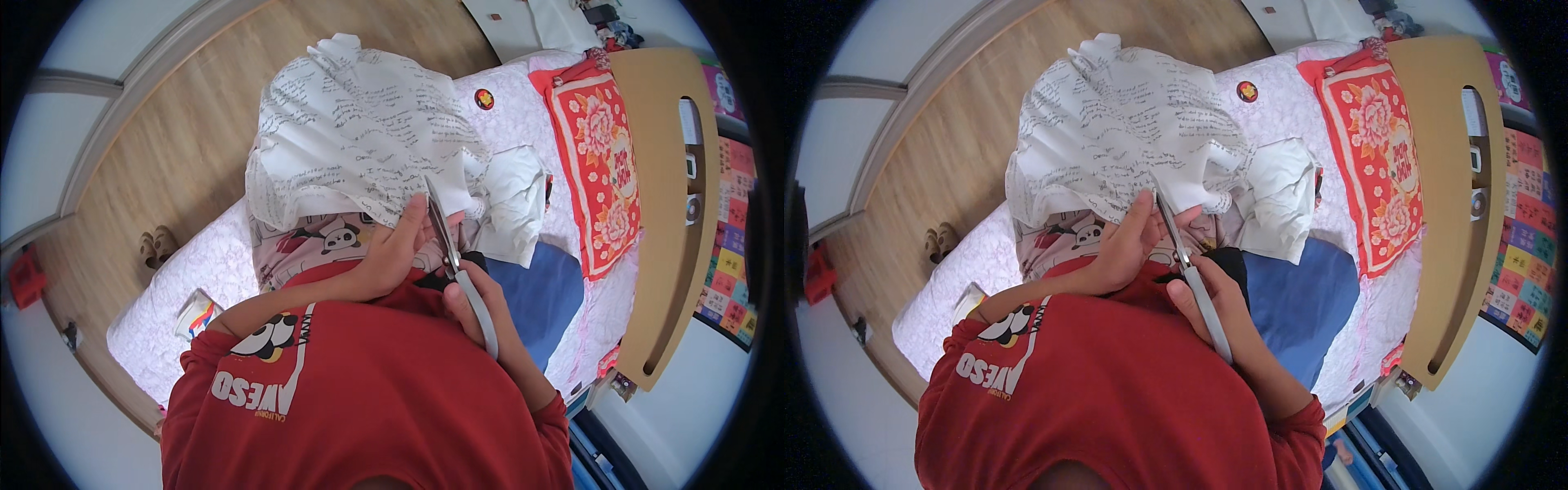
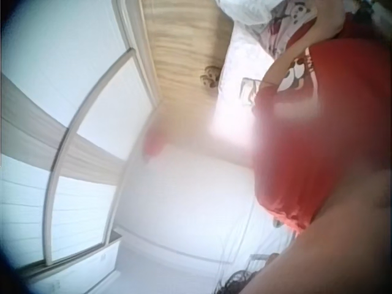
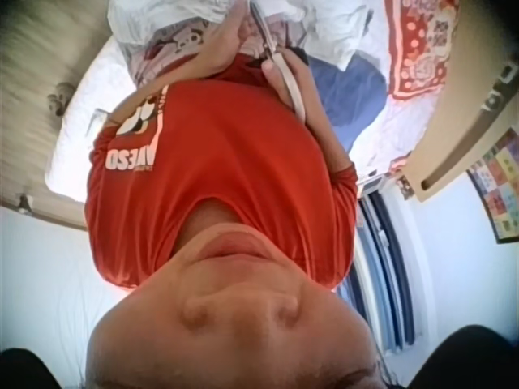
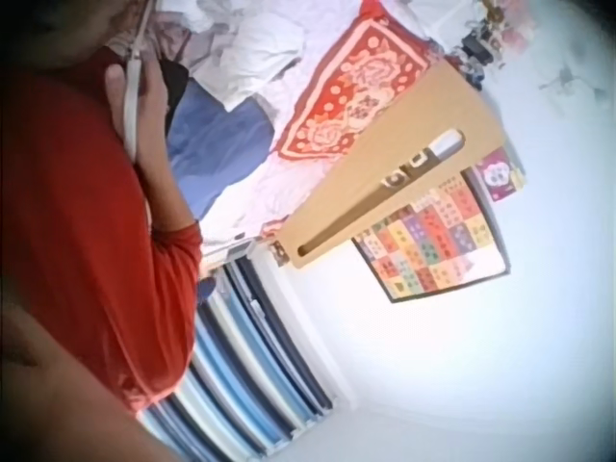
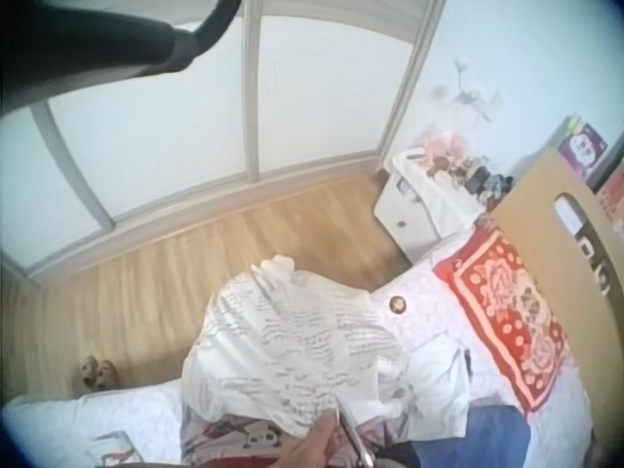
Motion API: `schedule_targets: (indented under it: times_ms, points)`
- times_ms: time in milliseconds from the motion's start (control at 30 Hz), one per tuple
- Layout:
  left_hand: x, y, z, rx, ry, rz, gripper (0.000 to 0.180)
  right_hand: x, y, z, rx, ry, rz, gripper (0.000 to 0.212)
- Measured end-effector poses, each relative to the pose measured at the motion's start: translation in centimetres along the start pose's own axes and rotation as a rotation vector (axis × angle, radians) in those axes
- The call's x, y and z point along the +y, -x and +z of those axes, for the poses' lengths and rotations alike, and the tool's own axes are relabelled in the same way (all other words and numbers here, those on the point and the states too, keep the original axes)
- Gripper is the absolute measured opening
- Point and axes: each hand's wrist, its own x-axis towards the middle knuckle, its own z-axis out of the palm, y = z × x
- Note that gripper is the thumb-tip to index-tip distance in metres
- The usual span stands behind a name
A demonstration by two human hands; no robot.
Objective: The person sits on the floor and uses scissors to cut a piece of white fabric with black script patterns. They hold the fabric with one hand and cut along its edge with the other, occasionally adjusting the fabric's position.
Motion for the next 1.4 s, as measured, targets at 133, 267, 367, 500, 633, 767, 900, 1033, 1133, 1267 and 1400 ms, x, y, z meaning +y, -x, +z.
schedule_targets:
  times_ms: [133,267,367,500,633,767,900,1033,1133,1267,1400]
  points:
    - [-0.2,0.0,0.0,0.015,-0.007,-0.009,0.048,0.2,0.0,0.2,0.020,0.014,-0.004,0.041]
    - [-0.1,0.1,-0.1,0.012,-0.043,-0.014,0.048,0.3,0.1,0.1,0.036,0.081,0.004,0.038]
    - [-0.4,0.1,-0.1,0.013,-0.049,0.002,0.048,0.9,0.1,0.0,0.043,0.031,-0.004,0.036]
    - [-0.4,0.2,-0.1,0.024,-0.065,-0.025,0.047,0.7,0.1,0.0,0.044,0.022,0.011,0.033]
    - [-0.5,0.1,0.1,0.027,-0.054,-0.027,0.047,0.8,0.0,-0.1,0.045,0.023,0.010,0.030]
    - [-0.4,0.1,0.1,0.026,-0.077,-0.017,0.047,0.8,0.0,-0.2,0.042,0.024,0.025,0.028]
    - [-0.6,0.0,0.1,0.027,-0.057,-0.017,0.048,0.7,-0.1,-0.4,0.036,0.039,0.021,0.026]
    - [-0.3,0.2,0.1,0.017,-0.101,-0.057,0.049,0.1,0.0,-0.4,0.035,0.041,0.043,0.025]
    - [0.0,0.2,-0.7,0.046,-0.279,-0.156,0.049,0.1,-0.2,-0.6,0.006,0.050,0.056,0.025]
    - [-0.5,-1.1,-0.9,0.012,0.002,-0.053,0.046,0.3,-1.4,-1.5,-0.084,-0.041,0.038,0.027]
    - [-0.2,-4.1,-1.0,0.099,-0.012,0.140,0.041,-0.1,-4.5,-3.0,-0.112,0.056,-0.033,0.037]
